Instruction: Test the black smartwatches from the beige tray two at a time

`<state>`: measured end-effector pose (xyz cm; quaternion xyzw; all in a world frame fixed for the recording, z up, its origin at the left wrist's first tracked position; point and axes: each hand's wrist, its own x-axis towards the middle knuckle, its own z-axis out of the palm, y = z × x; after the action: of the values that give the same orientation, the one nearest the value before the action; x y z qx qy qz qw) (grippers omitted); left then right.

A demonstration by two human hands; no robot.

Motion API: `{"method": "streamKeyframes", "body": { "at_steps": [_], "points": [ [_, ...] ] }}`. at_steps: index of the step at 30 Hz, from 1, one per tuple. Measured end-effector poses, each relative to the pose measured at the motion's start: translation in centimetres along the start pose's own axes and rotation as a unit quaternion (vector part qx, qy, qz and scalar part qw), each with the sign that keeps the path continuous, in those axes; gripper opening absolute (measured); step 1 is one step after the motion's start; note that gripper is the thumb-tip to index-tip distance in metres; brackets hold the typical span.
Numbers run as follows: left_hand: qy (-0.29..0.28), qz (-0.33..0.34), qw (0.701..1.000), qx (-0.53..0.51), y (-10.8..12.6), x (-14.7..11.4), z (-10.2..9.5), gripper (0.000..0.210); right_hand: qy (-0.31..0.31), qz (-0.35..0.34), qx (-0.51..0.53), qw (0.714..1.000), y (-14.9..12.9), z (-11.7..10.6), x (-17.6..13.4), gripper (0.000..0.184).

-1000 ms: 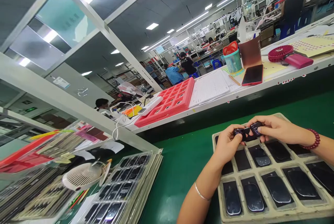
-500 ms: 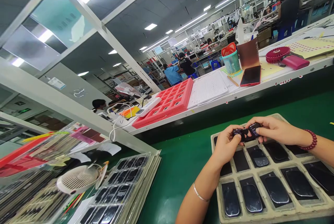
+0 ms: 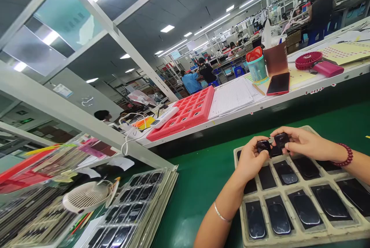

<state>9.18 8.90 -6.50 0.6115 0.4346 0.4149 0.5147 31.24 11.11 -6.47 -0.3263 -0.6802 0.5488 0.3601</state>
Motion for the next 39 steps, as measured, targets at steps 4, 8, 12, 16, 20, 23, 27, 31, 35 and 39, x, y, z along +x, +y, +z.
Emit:
{"method": "streamKeyframes", "body": {
  "at_steps": [4,8,12,16,20,23,27,31,35,39],
  "points": [
    [0.013,0.0,1.0,0.001,0.2,0.02,-0.1,0.034,0.001,0.012,0.016,1.0,0.2,-0.04,0.05,0.042],
    [0.017,-0.003,1.0,-0.018,0.54,-0.15,-0.08,0.034,-0.01,0.011,0.017,1.0,0.37,-0.09,0.1,0.044],
    [0.018,-0.002,0.999,-0.033,0.62,-0.31,0.0,0.031,-0.025,0.008,0.013,1.0,0.21,-0.08,0.05,0.043],
    [0.017,-0.003,0.999,-0.039,0.56,-0.26,0.0,0.035,-0.034,0.007,-0.001,0.999,-0.1,-0.03,-0.03,0.041],
    [0.015,-0.015,0.999,-0.028,0.49,-0.08,-0.04,0.046,-0.027,-0.008,-0.022,0.999,-0.17,0.02,-0.05,0.044],
    [0.014,-0.017,0.999,-0.026,0.51,0.0,-0.04,0.046,-0.023,0.002,-0.008,1.0,-0.02,-0.02,-0.01,0.042],
    [0.012,-0.011,0.999,-0.033,0.62,-0.12,-0.04,0.035,-0.028,0.01,0.015,0.999,0.2,-0.05,0.06,0.041],
    [0.019,-0.009,1.0,-0.017,0.57,-0.29,-0.04,0.044,-0.025,-0.024,-0.005,0.999,0.46,-0.04,0.15,0.044],
    [0.015,-0.001,1.0,-0.019,0.48,-0.21,-0.1,0.041,-0.028,-0.023,-0.011,0.999,0.67,-0.15,0.18,0.041],
    [0.016,0.003,1.0,-0.024,0.36,-0.04,-0.17,0.034,-0.027,-0.011,-0.001,1.0,0.5,-0.19,0.09,0.036]
  ]
}}
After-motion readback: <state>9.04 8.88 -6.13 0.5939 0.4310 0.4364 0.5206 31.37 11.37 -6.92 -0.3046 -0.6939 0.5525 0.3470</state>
